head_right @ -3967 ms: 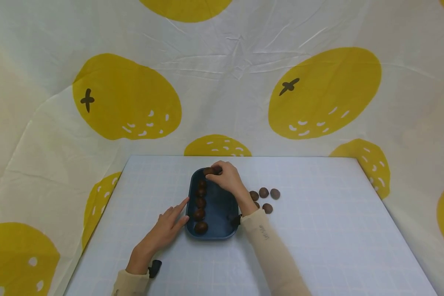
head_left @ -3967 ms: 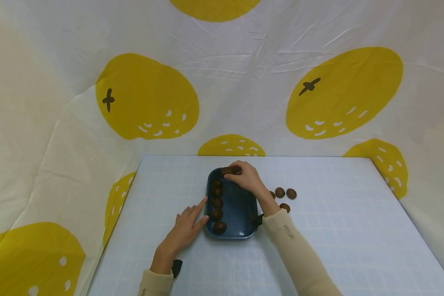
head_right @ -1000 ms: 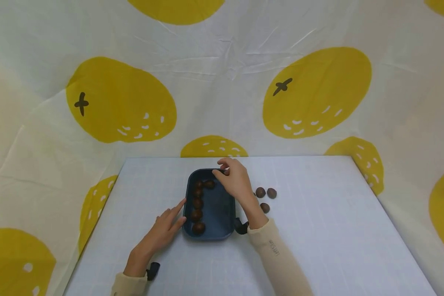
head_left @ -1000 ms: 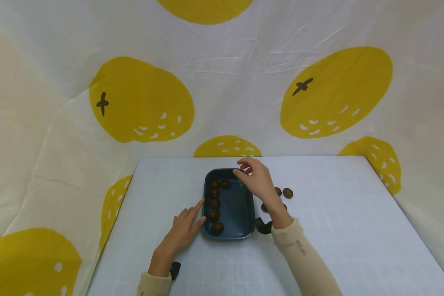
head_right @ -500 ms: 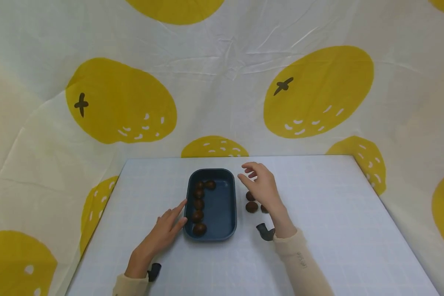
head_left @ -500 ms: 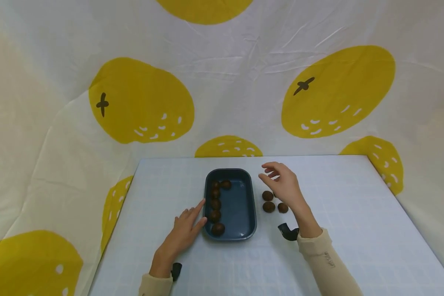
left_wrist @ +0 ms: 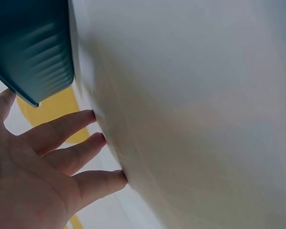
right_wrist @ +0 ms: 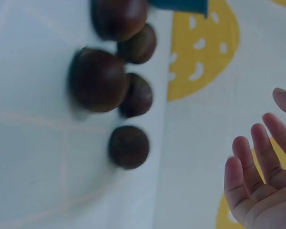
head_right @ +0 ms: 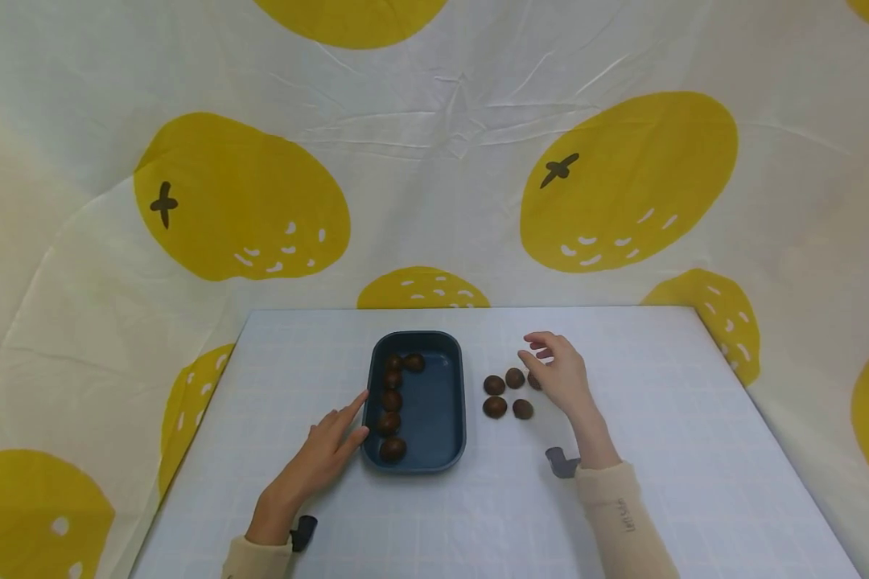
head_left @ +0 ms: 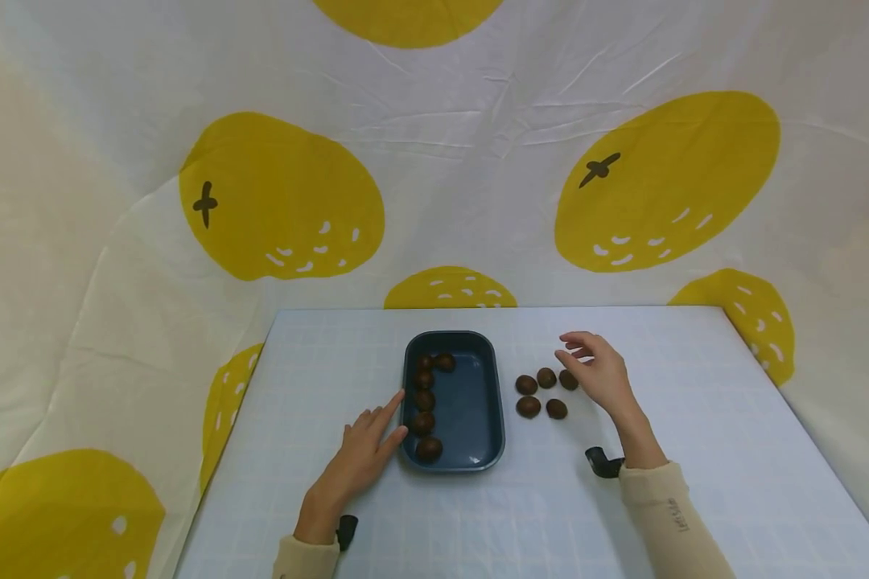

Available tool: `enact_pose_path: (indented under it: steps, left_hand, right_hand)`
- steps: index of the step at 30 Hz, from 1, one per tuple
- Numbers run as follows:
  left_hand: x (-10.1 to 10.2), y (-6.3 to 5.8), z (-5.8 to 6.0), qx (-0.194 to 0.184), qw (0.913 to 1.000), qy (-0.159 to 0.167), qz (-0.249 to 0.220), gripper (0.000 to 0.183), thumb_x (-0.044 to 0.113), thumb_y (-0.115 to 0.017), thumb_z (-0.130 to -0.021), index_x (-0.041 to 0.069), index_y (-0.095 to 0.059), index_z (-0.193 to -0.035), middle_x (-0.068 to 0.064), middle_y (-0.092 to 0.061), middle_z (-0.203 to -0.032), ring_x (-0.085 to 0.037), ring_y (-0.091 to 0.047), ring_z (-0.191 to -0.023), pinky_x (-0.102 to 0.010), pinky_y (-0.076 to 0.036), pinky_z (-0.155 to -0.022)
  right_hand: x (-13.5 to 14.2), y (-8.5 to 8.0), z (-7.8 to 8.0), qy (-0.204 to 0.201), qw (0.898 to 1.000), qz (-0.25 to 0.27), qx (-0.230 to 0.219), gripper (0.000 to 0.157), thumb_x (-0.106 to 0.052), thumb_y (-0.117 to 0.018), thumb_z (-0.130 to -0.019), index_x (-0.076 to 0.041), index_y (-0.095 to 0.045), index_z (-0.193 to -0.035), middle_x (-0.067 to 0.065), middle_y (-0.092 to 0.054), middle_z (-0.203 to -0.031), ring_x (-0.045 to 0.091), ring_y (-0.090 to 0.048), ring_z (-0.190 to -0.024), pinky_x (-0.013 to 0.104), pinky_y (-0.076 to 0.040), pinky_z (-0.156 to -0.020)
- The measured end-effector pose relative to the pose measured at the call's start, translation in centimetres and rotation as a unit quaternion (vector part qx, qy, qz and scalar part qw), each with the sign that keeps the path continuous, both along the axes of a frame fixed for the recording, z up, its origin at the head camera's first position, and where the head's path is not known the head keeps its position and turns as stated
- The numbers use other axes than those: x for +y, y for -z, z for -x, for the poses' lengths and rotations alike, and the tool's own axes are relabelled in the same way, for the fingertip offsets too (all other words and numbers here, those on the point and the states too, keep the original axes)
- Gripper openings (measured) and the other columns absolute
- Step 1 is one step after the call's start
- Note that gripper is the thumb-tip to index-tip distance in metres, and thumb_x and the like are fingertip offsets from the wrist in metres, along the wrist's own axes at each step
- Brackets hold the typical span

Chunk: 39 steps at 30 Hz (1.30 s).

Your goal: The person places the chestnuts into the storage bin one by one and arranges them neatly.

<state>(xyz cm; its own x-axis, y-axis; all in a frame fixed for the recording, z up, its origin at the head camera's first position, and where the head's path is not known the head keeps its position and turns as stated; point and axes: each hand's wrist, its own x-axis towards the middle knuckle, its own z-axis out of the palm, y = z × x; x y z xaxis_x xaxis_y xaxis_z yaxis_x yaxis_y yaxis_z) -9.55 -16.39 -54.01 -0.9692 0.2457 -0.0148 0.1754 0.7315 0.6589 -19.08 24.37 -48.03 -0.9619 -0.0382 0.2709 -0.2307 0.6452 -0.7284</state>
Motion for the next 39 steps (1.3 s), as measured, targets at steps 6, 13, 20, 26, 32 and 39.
enact_pose_path:
  steps: [6, 13, 20, 26, 32, 39]
  left_hand:
    - [0.1, 0.1, 0.0, 0.010, 0.9999, -0.001, 0.003, 0.060, 0.054, -0.042, -0.104, 0.041, -0.023, -0.159, -0.019, -0.040, -0.154, -0.048, -0.029, -0.142, -0.077, -0.012, -0.105]
    - [0.0, 0.2, 0.0, 0.013, 0.9999, 0.000, 0.000, 0.060, 0.054, -0.043, -0.105, 0.041, -0.023, -0.159, -0.019, -0.040, -0.154, -0.049, -0.029, -0.142, -0.077, -0.012, -0.105]
    - [-0.1, 0.2, 0.1, 0.008, 1.0000, 0.000, -0.001, 0.060, 0.055, -0.042, -0.104, 0.042, -0.022, -0.159, -0.018, -0.039, -0.154, -0.048, -0.028, -0.142, -0.077, -0.011, -0.106]
    - [0.0, 0.0, 0.1, 0.001, 1.0000, -0.001, -0.002, 0.060, 0.055, -0.043, -0.104, 0.042, -0.022, -0.159, -0.017, -0.039, -0.155, -0.048, -0.028, -0.142, -0.076, -0.010, -0.106]
    - [0.0, 0.0, 0.1, 0.001, 1.0000, -0.002, -0.002, 0.060, 0.056, -0.042, -0.104, 0.042, -0.022, -0.159, -0.017, -0.039, -0.155, -0.048, -0.028, -0.143, -0.076, -0.010, -0.106]
    - [0.0, 0.2, 0.0, 0.002, 1.0000, -0.002, -0.003, 0.060, 0.056, -0.043, -0.104, 0.042, -0.022, -0.159, -0.017, -0.040, -0.155, -0.048, -0.028, -0.142, -0.077, -0.010, -0.106]
  right_hand:
    - [1.7, 2.2, 0.3, 0.015, 0.998, -0.014, -0.053, 0.035, -0.021, -0.070, -0.096, -0.001, -0.064, -0.125, 0.023, -0.063, -0.116, 0.040, -0.062, -0.101, 0.053, -0.052, -0.082]
    - [3.0, 4.0, 0.5, 0.003, 0.990, -0.042, -0.138, 0.040, -0.021, -0.070, -0.095, 0.001, -0.062, -0.128, 0.027, -0.060, -0.122, 0.044, -0.058, -0.107, 0.056, -0.048, -0.086]
    - [3.8, 5.3, 0.6, -0.019, 0.983, -0.090, -0.157, 0.049, -0.021, -0.075, -0.091, 0.006, -0.059, -0.128, 0.031, -0.057, -0.119, 0.047, -0.057, -0.106, 0.056, -0.048, -0.083]
    - [4.0, 5.9, 0.4, -0.013, 0.984, -0.101, -0.147, 0.048, -0.023, -0.076, -0.090, 0.005, -0.060, -0.125, 0.030, -0.058, -0.116, 0.045, -0.056, -0.104, 0.055, -0.048, -0.082]
    - [4.1, 6.2, 0.5, -0.011, 0.985, -0.113, -0.130, 0.044, -0.021, -0.077, -0.089, 0.005, -0.062, -0.122, 0.028, -0.057, -0.112, 0.043, -0.056, -0.101, 0.053, -0.048, -0.080]
    - [3.9, 6.5, 0.4, -0.008, 0.985, -0.125, -0.121, 0.040, -0.019, -0.076, -0.089, 0.007, -0.065, -0.118, 0.026, -0.060, -0.110, 0.041, -0.056, -0.099, 0.054, -0.047, -0.081]
